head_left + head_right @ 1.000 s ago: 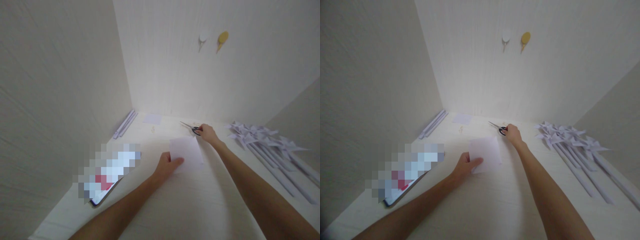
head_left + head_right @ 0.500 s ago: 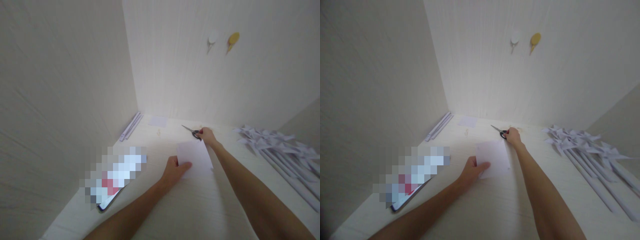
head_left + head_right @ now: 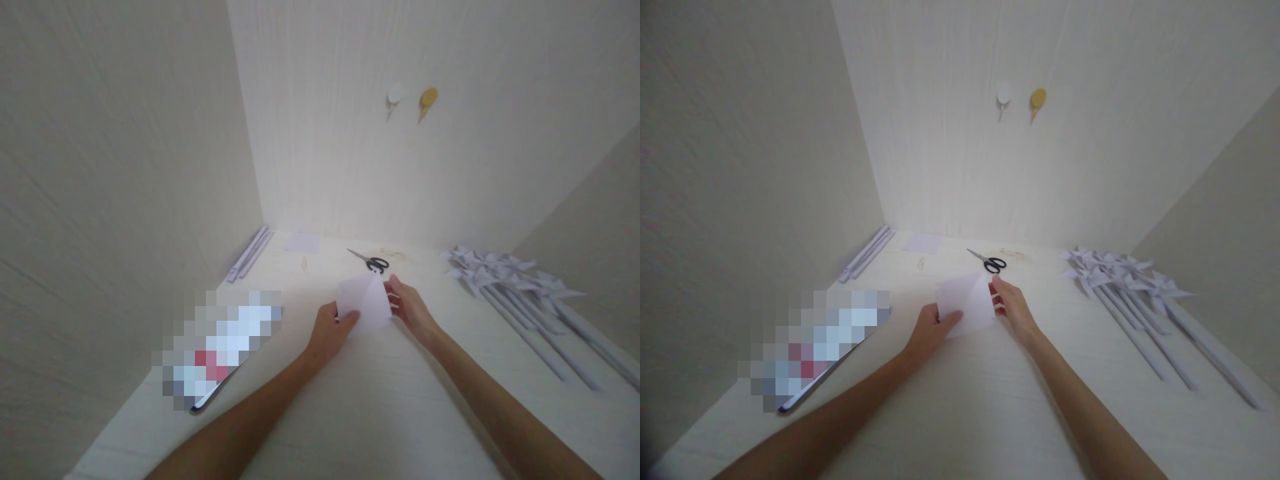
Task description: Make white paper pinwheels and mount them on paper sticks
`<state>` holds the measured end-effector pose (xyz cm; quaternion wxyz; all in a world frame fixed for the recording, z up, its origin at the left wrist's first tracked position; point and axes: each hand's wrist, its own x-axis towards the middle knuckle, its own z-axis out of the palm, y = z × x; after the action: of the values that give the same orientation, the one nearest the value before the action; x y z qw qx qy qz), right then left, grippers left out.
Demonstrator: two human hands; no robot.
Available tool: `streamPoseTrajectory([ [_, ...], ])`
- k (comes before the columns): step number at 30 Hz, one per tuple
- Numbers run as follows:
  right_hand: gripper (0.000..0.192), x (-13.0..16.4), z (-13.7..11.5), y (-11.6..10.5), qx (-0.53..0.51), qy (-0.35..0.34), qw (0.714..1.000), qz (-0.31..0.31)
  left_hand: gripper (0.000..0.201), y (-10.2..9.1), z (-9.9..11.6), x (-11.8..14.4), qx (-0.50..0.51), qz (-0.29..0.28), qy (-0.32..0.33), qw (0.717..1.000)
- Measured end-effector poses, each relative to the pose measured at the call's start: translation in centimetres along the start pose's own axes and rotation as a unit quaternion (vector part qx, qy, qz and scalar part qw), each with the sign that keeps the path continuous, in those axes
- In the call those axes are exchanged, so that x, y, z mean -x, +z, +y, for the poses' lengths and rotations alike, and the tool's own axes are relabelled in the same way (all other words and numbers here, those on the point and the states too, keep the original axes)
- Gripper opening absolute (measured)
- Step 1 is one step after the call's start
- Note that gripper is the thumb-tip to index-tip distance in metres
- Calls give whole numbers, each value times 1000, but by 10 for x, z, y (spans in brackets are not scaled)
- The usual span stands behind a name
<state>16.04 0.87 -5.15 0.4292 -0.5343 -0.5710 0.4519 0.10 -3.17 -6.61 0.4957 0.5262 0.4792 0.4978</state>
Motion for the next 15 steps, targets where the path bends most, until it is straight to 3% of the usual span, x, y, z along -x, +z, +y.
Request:
streamPoseTrajectory([
  [5,37,36,9,5,-9,9,1000,-1,21,1,-2,2,-32,-8,4,999],
  [8,37,40,13,6,15,-7,1000,13,23,0,0,1,-28,8,-22,999],
  [15,31,41,16,9,9,-16,1000,-21,33,-2,3,0,10,45,-52,998],
])
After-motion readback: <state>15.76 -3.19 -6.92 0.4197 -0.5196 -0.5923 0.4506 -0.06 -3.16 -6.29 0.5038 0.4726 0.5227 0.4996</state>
